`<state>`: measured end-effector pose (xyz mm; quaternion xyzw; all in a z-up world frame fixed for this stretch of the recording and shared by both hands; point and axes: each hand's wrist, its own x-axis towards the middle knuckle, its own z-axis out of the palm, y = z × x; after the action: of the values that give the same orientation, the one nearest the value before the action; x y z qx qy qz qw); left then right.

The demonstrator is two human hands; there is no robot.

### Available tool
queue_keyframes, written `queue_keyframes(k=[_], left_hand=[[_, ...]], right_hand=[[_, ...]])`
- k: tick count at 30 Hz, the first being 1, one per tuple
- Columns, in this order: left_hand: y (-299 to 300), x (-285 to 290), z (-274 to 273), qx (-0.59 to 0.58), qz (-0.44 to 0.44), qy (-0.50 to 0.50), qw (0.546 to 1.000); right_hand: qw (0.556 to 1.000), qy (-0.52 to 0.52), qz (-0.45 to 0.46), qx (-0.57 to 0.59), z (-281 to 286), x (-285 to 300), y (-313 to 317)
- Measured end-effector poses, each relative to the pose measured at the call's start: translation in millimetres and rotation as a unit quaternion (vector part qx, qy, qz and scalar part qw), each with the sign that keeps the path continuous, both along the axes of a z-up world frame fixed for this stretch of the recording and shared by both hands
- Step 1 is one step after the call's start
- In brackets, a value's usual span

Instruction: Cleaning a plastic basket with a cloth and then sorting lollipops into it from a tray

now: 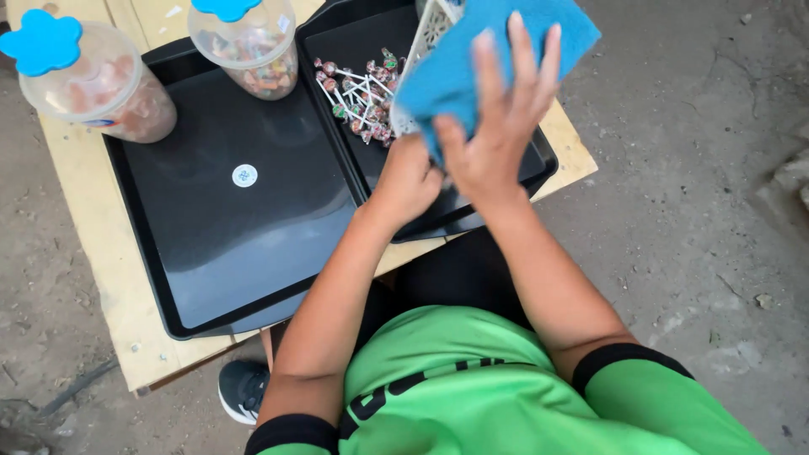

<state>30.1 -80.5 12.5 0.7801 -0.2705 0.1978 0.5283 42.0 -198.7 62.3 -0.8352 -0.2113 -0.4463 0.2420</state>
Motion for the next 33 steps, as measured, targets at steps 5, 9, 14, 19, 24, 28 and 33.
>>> queue_keyframes(k=[5,9,14,19,24,28,33], left_hand=[[36,-25,54,0.086,-0.084,0.059,0.991],[41,-32,49,-0.052,-0.168,0.07,0.982],[32,-34,29,-0.238,-0.141,0.112,0.954],[18,-23,12,-0.572,-0.157,0.106,0.798],[-2,-14,16,-0.646,-0.052,0.037,0.76],[-4,1,-16,-0.423,0.148,-0.019,0.894],[2,-26,50,-0.332,0.111,0.081,0.933]], right_hand=[[0.927,0.243,0.282,0.046,62,22,-42],[0.784,0.445,0.345,0.259,62,32,-46],[0.757,0.346,0.408,0.376,17,41,-34],[0.69,0.204,0.46,0.52,-21,35,-18],[0.569,0.169,0.46,0.66,-30,7,28],[0.516,0.31,0.237,0.762,-13,-25,48],[0.845,0.133,0.239,0.46,-53,5,27]])
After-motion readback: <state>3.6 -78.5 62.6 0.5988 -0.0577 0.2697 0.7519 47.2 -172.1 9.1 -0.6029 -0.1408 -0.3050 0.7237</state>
